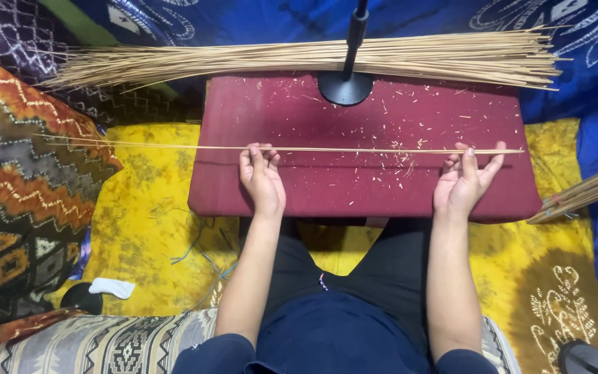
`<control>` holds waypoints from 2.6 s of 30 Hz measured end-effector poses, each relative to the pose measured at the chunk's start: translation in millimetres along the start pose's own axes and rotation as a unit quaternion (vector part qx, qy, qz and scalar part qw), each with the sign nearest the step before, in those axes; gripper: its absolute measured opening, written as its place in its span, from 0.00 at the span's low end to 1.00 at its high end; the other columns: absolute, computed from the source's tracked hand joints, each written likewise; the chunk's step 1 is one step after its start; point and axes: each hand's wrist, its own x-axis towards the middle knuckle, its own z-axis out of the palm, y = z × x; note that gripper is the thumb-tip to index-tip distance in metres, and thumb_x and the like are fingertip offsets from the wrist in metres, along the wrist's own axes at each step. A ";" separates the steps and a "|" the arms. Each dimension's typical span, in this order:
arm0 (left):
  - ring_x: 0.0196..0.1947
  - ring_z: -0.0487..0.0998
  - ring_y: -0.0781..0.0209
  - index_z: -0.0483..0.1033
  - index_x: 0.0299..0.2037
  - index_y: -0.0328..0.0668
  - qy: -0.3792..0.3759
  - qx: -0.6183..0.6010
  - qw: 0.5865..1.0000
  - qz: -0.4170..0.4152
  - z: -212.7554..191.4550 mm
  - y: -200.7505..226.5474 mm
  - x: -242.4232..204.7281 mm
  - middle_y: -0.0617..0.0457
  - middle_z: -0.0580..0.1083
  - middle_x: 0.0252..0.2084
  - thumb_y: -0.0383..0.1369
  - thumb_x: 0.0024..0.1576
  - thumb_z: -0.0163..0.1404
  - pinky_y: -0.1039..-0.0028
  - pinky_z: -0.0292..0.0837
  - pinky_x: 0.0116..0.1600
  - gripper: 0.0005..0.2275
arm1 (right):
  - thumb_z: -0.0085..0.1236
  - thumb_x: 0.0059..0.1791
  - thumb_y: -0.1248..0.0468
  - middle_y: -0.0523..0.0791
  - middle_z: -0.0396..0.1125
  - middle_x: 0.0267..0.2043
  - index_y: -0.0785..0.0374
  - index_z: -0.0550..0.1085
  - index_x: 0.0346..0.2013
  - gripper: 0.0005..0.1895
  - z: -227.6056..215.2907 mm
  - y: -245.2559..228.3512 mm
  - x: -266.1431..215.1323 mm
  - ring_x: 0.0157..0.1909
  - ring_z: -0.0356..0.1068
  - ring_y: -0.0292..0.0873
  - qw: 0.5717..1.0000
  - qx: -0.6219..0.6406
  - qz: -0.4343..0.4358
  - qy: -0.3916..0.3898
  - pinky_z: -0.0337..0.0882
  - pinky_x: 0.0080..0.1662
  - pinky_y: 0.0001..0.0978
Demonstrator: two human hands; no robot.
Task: Selecting, bending, and bundling thin wooden sticks by tying them together with a string.
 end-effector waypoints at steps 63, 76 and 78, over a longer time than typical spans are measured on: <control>0.37 0.86 0.57 0.79 0.42 0.35 -0.196 0.199 0.960 -0.034 8.2 2.0 -16.1 0.41 0.82 0.37 0.29 0.58 0.61 0.78 0.82 0.41 0.07 | 0.69 0.49 0.75 0.54 0.74 0.42 0.57 0.65 0.57 0.27 15.1 -2.1 -13.6 0.35 0.79 0.42 0.988 -0.112 -0.013 -0.109 0.83 0.39 0.24; 0.34 0.85 0.59 0.80 0.40 0.36 -0.217 0.212 0.951 -0.057 9.5 3.7 -18.5 0.43 0.82 0.33 0.30 0.56 0.63 0.78 0.82 0.40 0.07 | 0.67 0.53 0.75 0.60 0.74 0.39 0.57 0.65 0.61 0.27 6.4 2.1 -4.1 0.33 0.79 0.48 0.991 -0.091 -0.009 -0.097 0.85 0.37 0.30; 0.34 0.85 0.59 0.80 0.40 0.37 -0.222 0.219 0.948 -0.059 8.5 2.8 -17.7 0.43 0.82 0.33 0.31 0.57 0.63 0.78 0.83 0.40 0.07 | 0.66 0.53 0.75 0.59 0.74 0.38 0.56 0.61 0.68 0.33 5.4 4.4 -2.7 0.33 0.80 0.50 0.993 -0.076 -0.011 -0.089 0.86 0.38 0.33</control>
